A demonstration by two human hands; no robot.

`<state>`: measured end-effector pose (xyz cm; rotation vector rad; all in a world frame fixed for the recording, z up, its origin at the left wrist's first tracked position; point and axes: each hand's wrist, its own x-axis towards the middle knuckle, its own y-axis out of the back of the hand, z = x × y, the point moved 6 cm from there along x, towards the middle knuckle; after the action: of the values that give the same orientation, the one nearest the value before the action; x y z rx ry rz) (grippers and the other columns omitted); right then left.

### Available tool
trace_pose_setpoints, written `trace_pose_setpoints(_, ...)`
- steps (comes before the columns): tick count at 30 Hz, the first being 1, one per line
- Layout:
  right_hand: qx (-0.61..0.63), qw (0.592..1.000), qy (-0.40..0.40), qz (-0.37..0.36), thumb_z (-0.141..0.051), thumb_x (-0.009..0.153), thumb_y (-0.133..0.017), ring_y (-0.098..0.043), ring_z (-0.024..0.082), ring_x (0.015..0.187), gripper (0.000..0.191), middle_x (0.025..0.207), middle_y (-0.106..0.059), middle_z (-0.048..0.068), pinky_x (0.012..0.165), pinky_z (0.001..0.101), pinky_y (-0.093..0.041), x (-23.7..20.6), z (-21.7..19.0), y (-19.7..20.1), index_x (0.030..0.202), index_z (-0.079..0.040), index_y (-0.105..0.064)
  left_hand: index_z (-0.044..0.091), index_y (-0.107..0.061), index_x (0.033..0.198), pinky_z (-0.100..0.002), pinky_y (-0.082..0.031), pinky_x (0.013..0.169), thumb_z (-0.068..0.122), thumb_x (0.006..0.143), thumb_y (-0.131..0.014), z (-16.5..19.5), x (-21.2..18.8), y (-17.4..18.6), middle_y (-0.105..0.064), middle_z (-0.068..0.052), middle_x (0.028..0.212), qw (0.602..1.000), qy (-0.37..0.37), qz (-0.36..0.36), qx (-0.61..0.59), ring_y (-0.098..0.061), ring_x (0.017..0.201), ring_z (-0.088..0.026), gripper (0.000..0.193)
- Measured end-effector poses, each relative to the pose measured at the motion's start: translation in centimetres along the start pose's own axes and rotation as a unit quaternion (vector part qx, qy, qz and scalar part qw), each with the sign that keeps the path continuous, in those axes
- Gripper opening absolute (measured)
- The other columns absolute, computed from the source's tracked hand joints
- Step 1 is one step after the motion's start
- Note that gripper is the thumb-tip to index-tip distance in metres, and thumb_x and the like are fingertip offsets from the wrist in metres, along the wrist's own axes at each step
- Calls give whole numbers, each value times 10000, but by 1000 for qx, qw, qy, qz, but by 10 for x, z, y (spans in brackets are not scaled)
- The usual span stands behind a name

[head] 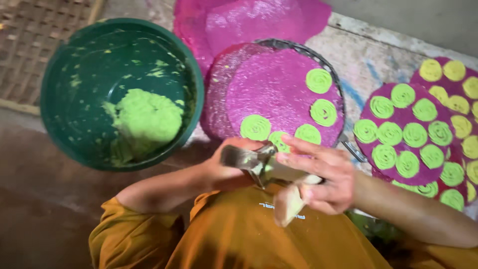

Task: The person uses a manual dough extruder to pipe green dough into spiral shapes onto a purple tray. They repeatedly scoop dough from a green bowl into the extruder, press it out, and arrange the spirals in rows.

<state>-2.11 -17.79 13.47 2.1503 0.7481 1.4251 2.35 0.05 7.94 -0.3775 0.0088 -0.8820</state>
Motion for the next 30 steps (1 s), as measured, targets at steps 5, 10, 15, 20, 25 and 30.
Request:
trace_pose_setpoints(5, -47, 985, -155, 53, -223, 993, -570, -492, 523, 1443, 618, 1479, -500, 337, 1169, 562, -449, -42, 8, 11, 1574, -123, -385, 51, -715, 1151, -364, -578, 918, 130, 842, -832, -84, 50, -7, -738, -63, 1108, 982, 163, 5, -94, -689, 1045, -165, 341)
trace_pose_setpoints(10, 121, 907, -398, 66, -492, 972, -543, -423, 400, 1494, 814, 1552, -448, 281, 1269, 530, -274, -105, 53, 67, 1604, -26, -328, 54, -695, 1252, -362, -566, 999, 191, 819, -862, -75, 104, 4, -753, -102, 1194, 979, 30, -108, 172, -707, 1115, -182, 484)
trace_pose_setpoints(15, 482, 721, -493, -74, -811, 937, -471, -528, 322, 1391, 1084, 1477, -570, 185, 1258, 481, -338, -166, 86, 73, 1650, -7, -326, 33, -400, 1507, -441, -438, 1166, 105, 758, -946, -31, 151, 25, -464, -204, 1480, 938, -209, -144, 237, -510, 1372, -337, 929)
trace_pose_setpoints(20, 502, 606, -607, -108, -787, 895, -430, -498, 283, 1376, 1025, 1485, -541, 153, 1148, 467, -371, -207, 93, 67, 1534, 15, -427, 218, -428, 1485, -427, -305, 1260, 383, 905, -688, -42, 189, 56, -472, -87, 1550, 894, -225, -190, -337, -411, 1504, -249, 657)
trace_pose_setpoints(25, 431, 620, -637, -156, -790, 913, -362, -597, 283, 1299, 983, 1379, -654, 169, 1108, 437, -432, -221, 112, 78, 1480, 0, -502, 140, -584, 1320, -389, -404, 1072, 310, 890, -595, -102, 214, 69, -583, -55, 1188, 868, -228, -132, -420, -535, 1143, -234, 463)
trace_pose_setpoints(30, 328, 661, -656, -158, -753, 953, -352, -611, 257, 1231, 885, 1295, -678, 143, 1094, 413, -437, -229, 144, 83, 1345, 1, -601, 143, -562, 1123, -411, -427, 1093, 314, 828, -630, -131, 242, 100, -553, -21, 1082, 842, -222, -111, -479, -543, 1123, -232, 348)
